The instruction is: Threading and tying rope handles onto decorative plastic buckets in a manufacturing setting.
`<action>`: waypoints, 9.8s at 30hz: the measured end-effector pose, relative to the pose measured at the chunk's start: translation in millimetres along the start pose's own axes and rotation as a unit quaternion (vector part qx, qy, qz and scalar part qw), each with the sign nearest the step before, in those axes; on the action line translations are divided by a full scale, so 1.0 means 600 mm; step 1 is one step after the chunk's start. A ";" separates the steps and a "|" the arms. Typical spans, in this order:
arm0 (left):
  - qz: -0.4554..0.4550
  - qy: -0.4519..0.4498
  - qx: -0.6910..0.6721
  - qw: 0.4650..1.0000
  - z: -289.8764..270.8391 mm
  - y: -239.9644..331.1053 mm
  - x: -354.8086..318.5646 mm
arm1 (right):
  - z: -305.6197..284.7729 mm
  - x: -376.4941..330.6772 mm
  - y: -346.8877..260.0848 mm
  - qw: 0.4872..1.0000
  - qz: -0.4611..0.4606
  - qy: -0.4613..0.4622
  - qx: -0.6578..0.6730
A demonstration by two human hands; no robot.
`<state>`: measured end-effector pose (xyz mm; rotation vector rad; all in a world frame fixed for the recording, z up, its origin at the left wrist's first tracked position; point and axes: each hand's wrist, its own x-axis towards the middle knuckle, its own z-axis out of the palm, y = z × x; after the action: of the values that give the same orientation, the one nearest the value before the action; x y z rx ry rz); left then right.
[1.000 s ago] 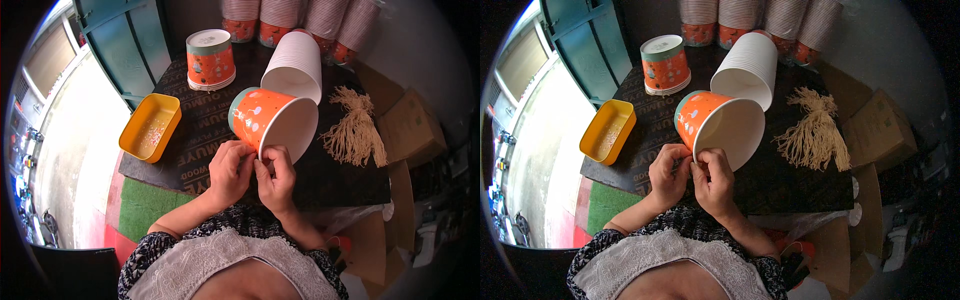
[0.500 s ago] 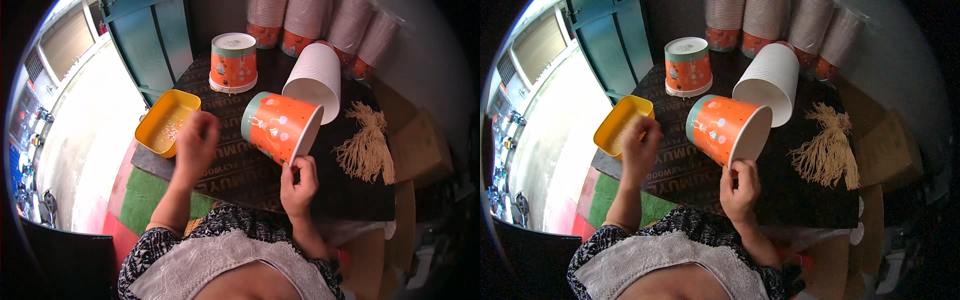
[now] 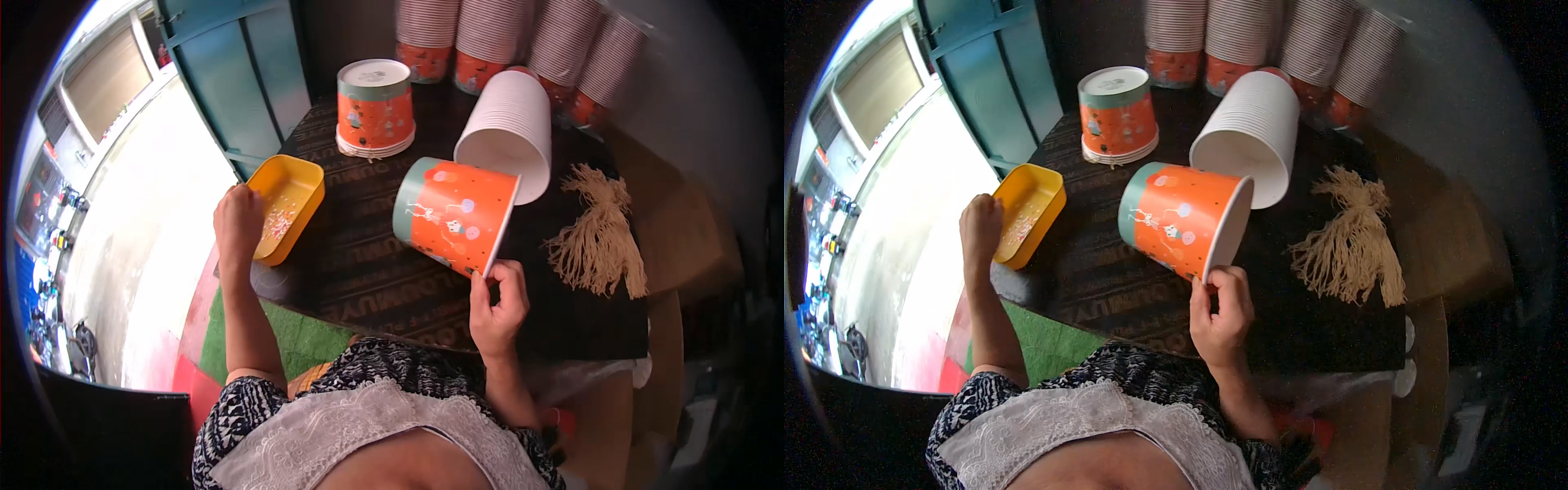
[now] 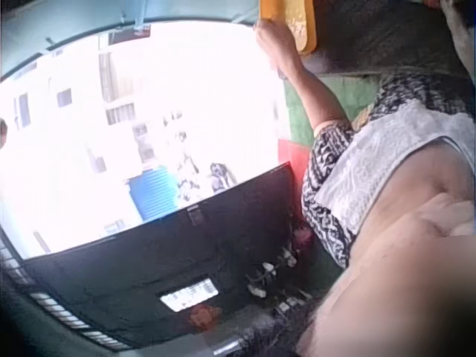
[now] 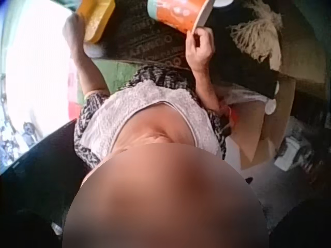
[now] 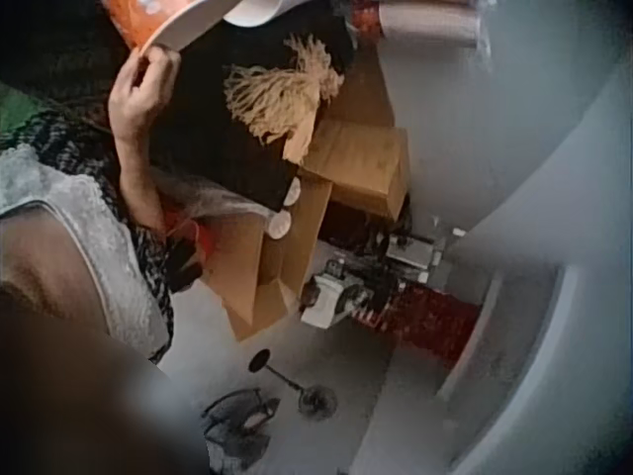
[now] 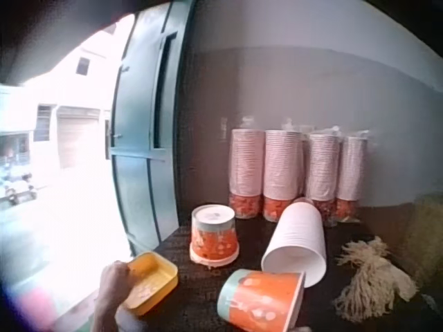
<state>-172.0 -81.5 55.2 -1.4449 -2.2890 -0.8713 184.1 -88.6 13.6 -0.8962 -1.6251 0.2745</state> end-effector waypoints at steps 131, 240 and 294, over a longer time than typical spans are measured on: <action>0.136 -0.005 -0.082 0.987 0.007 -0.033 0.006 | -0.199 0.096 0.162 0.944 -0.053 -0.122 -0.303; 0.335 -0.199 -0.420 0.820 -0.068 0.288 -0.057 | 0.017 0.037 -0.012 0.999 -0.003 0.033 0.017; 0.341 -0.332 -0.236 0.847 0.170 0.287 -0.067 | 0.043 0.110 0.169 0.915 -0.144 -0.328 -0.184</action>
<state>6.2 7.9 11.7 -2.9089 -1.6770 -0.7940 200.4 32.1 -7.9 -0.8739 -2.4689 0.0554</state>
